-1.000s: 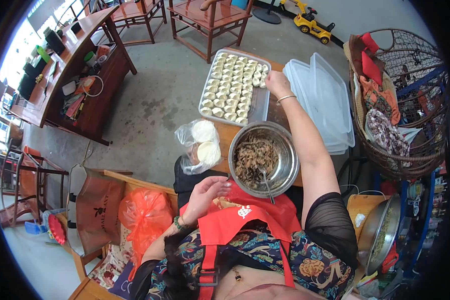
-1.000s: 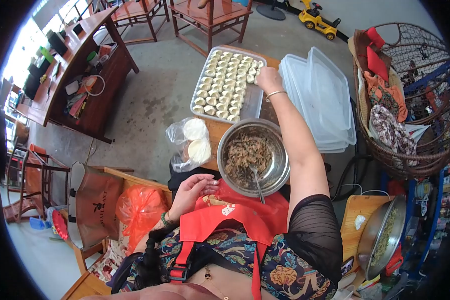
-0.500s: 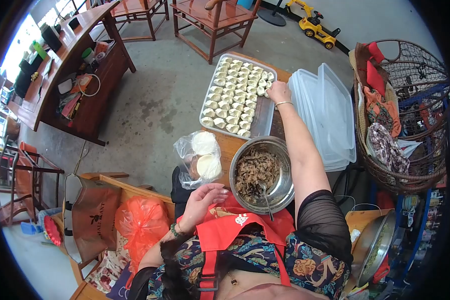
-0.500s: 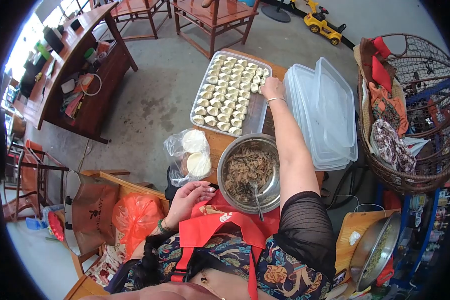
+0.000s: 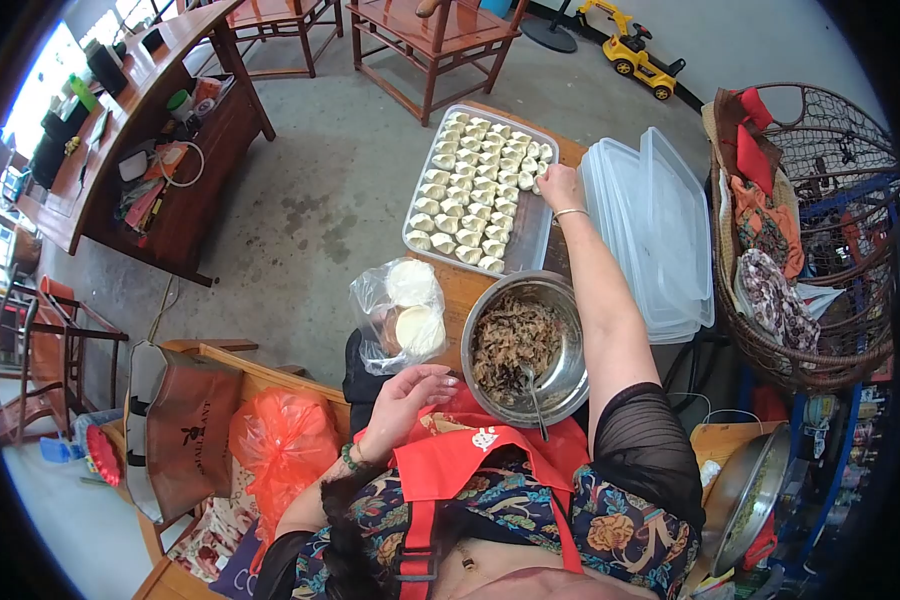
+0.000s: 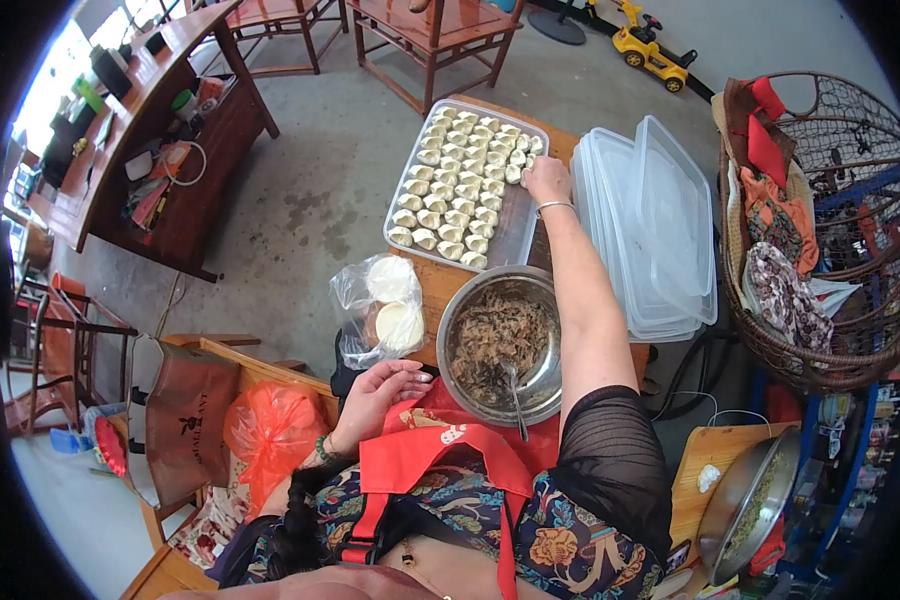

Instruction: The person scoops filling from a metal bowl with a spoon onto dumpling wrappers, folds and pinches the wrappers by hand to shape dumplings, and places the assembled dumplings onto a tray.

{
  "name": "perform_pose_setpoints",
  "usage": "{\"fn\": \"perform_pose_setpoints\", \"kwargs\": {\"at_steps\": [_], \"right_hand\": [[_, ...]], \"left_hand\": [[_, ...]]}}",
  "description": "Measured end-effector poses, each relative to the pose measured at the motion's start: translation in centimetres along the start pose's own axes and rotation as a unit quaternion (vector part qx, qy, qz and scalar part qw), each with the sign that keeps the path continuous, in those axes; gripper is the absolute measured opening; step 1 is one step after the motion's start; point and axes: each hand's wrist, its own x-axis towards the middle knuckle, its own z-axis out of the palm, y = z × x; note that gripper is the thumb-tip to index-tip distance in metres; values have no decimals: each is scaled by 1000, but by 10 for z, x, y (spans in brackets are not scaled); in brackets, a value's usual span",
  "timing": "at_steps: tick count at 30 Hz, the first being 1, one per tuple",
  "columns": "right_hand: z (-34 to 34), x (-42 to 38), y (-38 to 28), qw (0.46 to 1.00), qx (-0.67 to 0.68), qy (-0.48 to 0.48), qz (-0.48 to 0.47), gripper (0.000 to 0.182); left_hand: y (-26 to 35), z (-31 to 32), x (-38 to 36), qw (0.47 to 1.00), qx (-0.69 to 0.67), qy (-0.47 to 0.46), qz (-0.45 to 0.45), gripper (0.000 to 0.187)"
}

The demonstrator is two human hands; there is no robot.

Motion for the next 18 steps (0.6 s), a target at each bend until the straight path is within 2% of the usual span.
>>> {"fn": "perform_pose_setpoints", "kwargs": {"at_steps": [18], "right_hand": [[10,3,3,1000,-7,30,5,21]], "left_hand": [[3,3,-4,1000,6,11,-3,24]]}}
